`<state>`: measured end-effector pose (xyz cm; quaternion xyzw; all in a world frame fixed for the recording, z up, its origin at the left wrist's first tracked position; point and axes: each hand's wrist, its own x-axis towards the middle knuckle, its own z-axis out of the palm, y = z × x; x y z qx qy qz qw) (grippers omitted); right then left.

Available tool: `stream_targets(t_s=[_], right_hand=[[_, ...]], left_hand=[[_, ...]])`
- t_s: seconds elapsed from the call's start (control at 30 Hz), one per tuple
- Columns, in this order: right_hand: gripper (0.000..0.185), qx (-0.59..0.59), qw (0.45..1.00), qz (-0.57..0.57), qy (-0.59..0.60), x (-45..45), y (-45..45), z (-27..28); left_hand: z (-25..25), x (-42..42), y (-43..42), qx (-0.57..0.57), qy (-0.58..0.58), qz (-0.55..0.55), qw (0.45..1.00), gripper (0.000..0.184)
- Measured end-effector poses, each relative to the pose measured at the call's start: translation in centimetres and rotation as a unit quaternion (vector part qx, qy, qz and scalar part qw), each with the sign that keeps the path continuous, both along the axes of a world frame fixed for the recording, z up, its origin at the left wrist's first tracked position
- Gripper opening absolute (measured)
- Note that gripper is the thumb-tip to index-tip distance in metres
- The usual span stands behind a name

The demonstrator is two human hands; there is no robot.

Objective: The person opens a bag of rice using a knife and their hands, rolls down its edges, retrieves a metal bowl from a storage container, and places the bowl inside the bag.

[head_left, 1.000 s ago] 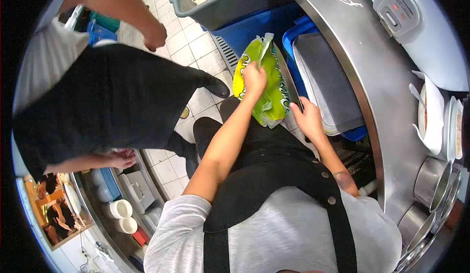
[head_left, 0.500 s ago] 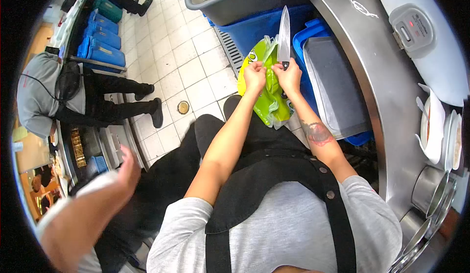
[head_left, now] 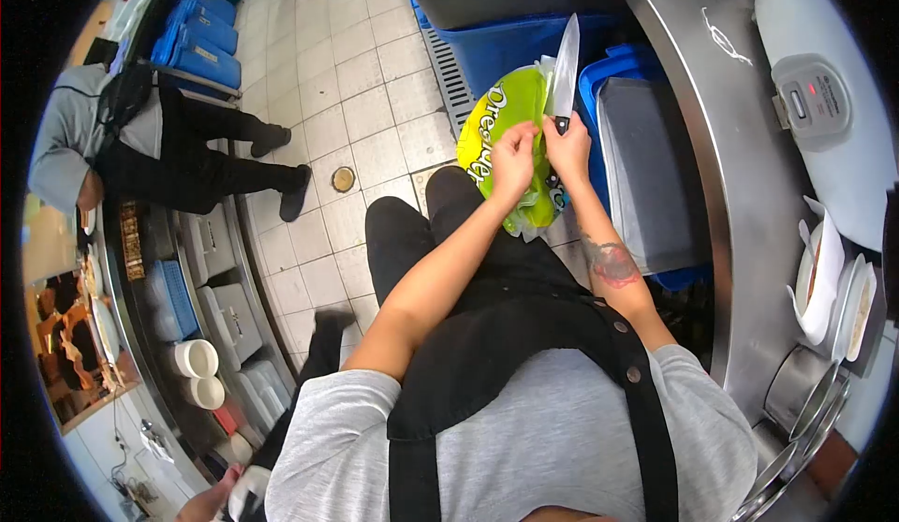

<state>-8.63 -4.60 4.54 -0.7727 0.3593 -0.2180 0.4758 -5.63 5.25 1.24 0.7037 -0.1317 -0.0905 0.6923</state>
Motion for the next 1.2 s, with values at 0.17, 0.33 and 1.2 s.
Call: stream_targets(t_s=[0.17,0.33,1.2], right_hand=[[0.029,0.037,0.999,0.010,0.011,-0.5,-0.1,-0.8],[0.025,0.120,0.992,0.012,-0.048,0.3,-0.4,-3.0],[0.032,0.004,0.998,0.056,0.026,0.5,-1.2,-1.9]], left_hand=[[1.4,-2.8,0.6,0.043,-0.077,0.025,0.996,0.018],[1.4,0.2,0.3,0.074,0.046,0.049,0.995,0.020],[-1.1,8.7,0.8,-0.174,0.420,-0.105,0.885,0.016]])
